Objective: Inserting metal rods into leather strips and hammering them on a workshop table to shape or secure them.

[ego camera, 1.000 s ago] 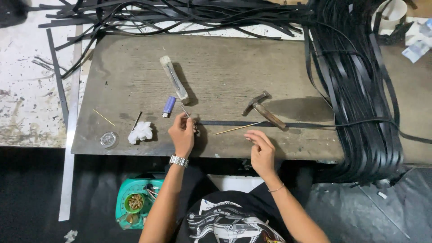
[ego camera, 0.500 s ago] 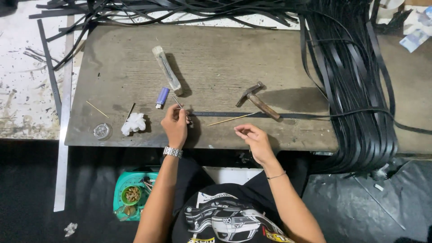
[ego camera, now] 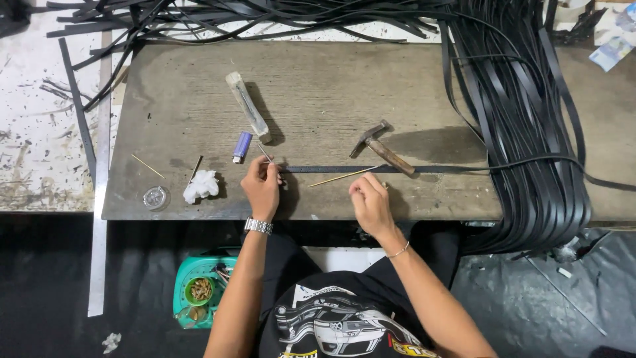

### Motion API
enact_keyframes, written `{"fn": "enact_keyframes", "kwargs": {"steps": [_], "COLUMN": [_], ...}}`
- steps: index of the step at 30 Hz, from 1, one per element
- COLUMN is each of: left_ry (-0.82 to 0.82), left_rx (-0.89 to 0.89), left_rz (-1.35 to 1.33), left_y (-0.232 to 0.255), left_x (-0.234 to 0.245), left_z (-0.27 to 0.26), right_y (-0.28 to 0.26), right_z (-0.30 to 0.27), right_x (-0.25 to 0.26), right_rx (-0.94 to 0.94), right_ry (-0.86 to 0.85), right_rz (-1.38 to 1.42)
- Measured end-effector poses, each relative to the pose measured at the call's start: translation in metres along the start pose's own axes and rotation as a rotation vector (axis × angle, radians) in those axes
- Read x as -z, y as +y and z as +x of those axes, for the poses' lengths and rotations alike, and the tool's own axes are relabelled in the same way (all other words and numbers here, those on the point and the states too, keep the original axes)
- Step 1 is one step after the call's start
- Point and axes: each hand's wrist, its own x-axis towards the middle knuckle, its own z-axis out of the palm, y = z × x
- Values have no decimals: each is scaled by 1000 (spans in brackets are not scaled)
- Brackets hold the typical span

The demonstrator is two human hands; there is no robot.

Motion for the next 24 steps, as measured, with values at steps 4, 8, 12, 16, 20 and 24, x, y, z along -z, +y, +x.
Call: {"fn": "enact_keyframes", "kwargs": {"steps": [4,8,12,16,20,24], "left_ry": [-10,-16,-21,-35,-55,-67], "left_rx": [17,-9,-11,-15,-18,-13], "left_rz": [-10,13,26,18,7,-12], "left_y": [3,4,5,-2,-8,-12], "left_x": [0,0,-2,-1,1,1], "left_z": [0,0,1,2,1,1], "right_y": [11,19,12,15,19,21], "right_z": [14,15,17,15,15,16], "right_x": [-2,-6,-5,-4,-4,-6], "right_rx": [354,459,511,501,469,435], "right_ry": [33,107,98,95,83,91], "right_rz": [-440,-553,-544,-515,-489,-487]}}
